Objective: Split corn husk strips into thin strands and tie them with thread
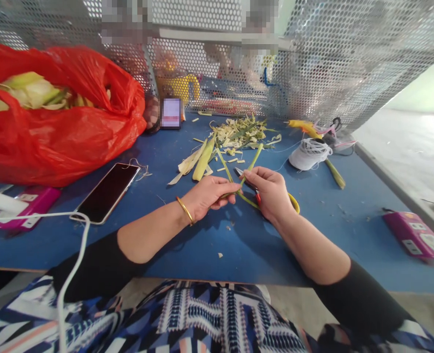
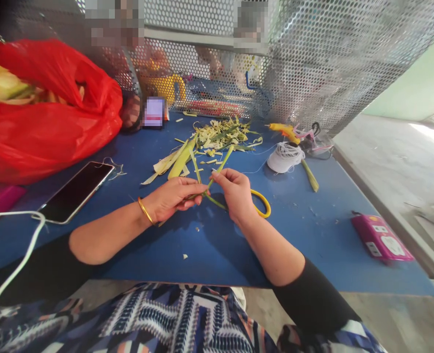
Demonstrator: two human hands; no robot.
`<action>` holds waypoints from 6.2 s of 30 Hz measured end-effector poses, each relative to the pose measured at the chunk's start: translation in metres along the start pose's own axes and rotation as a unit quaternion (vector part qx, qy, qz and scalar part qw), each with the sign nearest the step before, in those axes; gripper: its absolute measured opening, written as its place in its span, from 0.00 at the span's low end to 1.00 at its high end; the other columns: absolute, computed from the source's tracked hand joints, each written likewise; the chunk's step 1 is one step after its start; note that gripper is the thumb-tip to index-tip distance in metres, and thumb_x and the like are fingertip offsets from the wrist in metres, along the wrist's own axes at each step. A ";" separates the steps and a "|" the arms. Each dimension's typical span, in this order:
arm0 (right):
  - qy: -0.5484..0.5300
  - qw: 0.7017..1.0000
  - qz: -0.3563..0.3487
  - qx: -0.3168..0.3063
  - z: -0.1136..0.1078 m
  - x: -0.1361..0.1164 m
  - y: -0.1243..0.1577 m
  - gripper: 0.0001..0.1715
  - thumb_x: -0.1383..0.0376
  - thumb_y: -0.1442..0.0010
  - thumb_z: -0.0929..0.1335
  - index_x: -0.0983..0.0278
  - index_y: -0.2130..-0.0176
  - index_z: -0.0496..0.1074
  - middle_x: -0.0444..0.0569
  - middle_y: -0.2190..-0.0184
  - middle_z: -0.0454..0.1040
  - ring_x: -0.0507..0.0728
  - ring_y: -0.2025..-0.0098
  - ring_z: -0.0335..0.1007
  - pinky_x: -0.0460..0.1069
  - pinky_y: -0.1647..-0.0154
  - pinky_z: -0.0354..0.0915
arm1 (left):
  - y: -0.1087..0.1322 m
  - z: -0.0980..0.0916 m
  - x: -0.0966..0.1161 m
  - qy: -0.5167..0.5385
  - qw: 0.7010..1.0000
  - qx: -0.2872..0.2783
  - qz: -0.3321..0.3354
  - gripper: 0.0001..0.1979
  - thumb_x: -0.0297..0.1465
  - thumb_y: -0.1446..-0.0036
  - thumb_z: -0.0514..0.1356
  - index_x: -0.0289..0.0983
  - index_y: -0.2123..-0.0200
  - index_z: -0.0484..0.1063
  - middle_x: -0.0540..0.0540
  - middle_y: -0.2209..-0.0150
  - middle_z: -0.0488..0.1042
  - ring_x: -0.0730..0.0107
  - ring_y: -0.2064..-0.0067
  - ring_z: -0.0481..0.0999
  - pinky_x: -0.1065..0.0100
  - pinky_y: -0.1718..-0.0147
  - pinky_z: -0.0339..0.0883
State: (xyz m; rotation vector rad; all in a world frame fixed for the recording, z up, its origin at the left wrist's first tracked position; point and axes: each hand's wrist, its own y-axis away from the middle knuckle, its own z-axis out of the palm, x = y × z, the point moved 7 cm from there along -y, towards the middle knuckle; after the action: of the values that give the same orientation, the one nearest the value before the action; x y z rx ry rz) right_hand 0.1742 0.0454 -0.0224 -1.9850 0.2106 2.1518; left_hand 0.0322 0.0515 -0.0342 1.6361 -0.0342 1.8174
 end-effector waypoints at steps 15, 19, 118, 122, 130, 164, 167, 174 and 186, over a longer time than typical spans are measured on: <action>0.293 0.935 -0.194 -0.046 0.005 -0.038 0.003 0.26 0.45 0.39 0.70 0.60 0.77 0.73 0.49 0.73 0.77 0.60 0.61 0.74 0.57 0.50 0.68 | 0.003 0.007 0.002 -0.056 0.997 -0.046 0.028 0.14 0.36 0.41 0.66 0.33 0.76 0.76 0.49 0.79 0.72 0.83 0.81 0.59 0.75 0.83 0.43; 0.124 0.979 0.029 -0.158 0.017 -0.006 0.007 0.27 0.42 0.50 0.76 0.63 0.76 0.76 0.43 0.81 0.71 0.51 0.78 0.64 0.49 0.74 0.65 | 0.005 0.012 0.001 -0.090 0.993 -0.062 0.038 0.16 0.39 0.44 0.67 0.34 0.78 0.75 0.50 0.80 0.70 0.81 0.81 0.58 0.73 0.82 0.44; 0.127 0.990 -0.008 -0.066 0.008 -0.014 0.007 0.27 0.41 0.49 0.75 0.61 0.74 0.74 0.44 0.76 0.74 0.54 0.70 0.68 0.49 0.66 0.65 | 0.001 -0.007 0.017 -0.046 0.995 0.013 0.087 0.09 0.33 0.51 0.73 0.35 0.77 0.80 0.45 0.75 0.80 0.74 0.77 0.73 0.71 0.77 0.58; 0.038 0.996 0.032 -0.080 0.012 -0.005 0.008 0.26 0.44 0.55 0.79 0.62 0.76 0.75 0.44 0.78 0.73 0.53 0.73 0.67 0.49 0.68 0.64 | 0.003 0.001 0.009 -0.045 0.998 -0.003 0.053 0.12 0.34 0.52 0.74 0.34 0.77 0.78 0.45 0.75 0.81 0.75 0.78 0.74 0.72 0.78 0.57; 0.066 0.997 -0.038 0.008 0.004 -0.008 0.004 0.21 0.48 0.53 0.78 0.61 0.79 0.76 0.43 0.80 0.74 0.53 0.74 0.67 0.50 0.65 0.66 | -0.001 -0.002 0.006 -0.037 0.999 0.020 0.033 0.15 0.35 0.54 0.77 0.34 0.80 0.76 0.47 0.80 0.77 0.75 0.78 0.73 0.71 0.74 0.62; 0.172 0.973 -0.007 -0.156 0.020 -0.007 0.006 0.22 0.47 0.47 0.74 0.62 0.76 0.75 0.43 0.80 0.71 0.52 0.78 0.64 0.49 0.74 0.61 | 0.000 0.010 -0.006 -0.075 0.996 -0.055 -0.019 0.12 0.27 0.39 0.64 0.33 0.76 0.78 0.46 0.80 0.78 0.75 0.79 0.74 0.71 0.74 0.65; 0.098 0.988 0.021 -0.121 0.019 -0.002 0.008 0.21 0.49 0.52 0.76 0.62 0.78 0.71 0.41 0.82 0.68 0.49 0.82 0.59 0.47 0.80 0.58 | 0.000 0.012 -0.008 -0.070 0.995 -0.069 -0.019 0.11 0.27 0.41 0.65 0.33 0.76 0.79 0.45 0.79 0.79 0.74 0.79 0.75 0.70 0.73 0.67; 0.131 0.990 -0.006 -0.055 0.015 0.004 0.009 0.17 0.52 0.51 0.73 0.61 0.76 0.71 0.40 0.81 0.68 0.48 0.85 0.56 0.47 0.84 0.53 | 0.000 0.013 -0.012 -0.073 0.993 -0.089 -0.032 0.09 0.30 0.45 0.68 0.33 0.76 0.80 0.45 0.79 0.79 0.73 0.78 0.76 0.70 0.72 0.69; 0.254 0.952 -0.140 0.100 -0.020 -0.036 -0.004 0.31 0.41 0.40 0.68 0.61 0.80 0.72 0.45 0.81 0.72 0.53 0.74 0.65 0.50 0.68 0.61 | -0.001 -0.003 -0.003 0.004 1.000 -0.014 -0.020 0.15 0.38 0.38 0.66 0.33 0.71 0.82 0.43 0.74 0.81 0.73 0.75 0.77 0.69 0.67 0.72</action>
State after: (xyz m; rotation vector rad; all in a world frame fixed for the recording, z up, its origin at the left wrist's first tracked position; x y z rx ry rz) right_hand 0.1977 0.0427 0.0117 -2.2471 0.1999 1.3669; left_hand 0.0306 0.0525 -0.0376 1.5996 -0.0224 1.7864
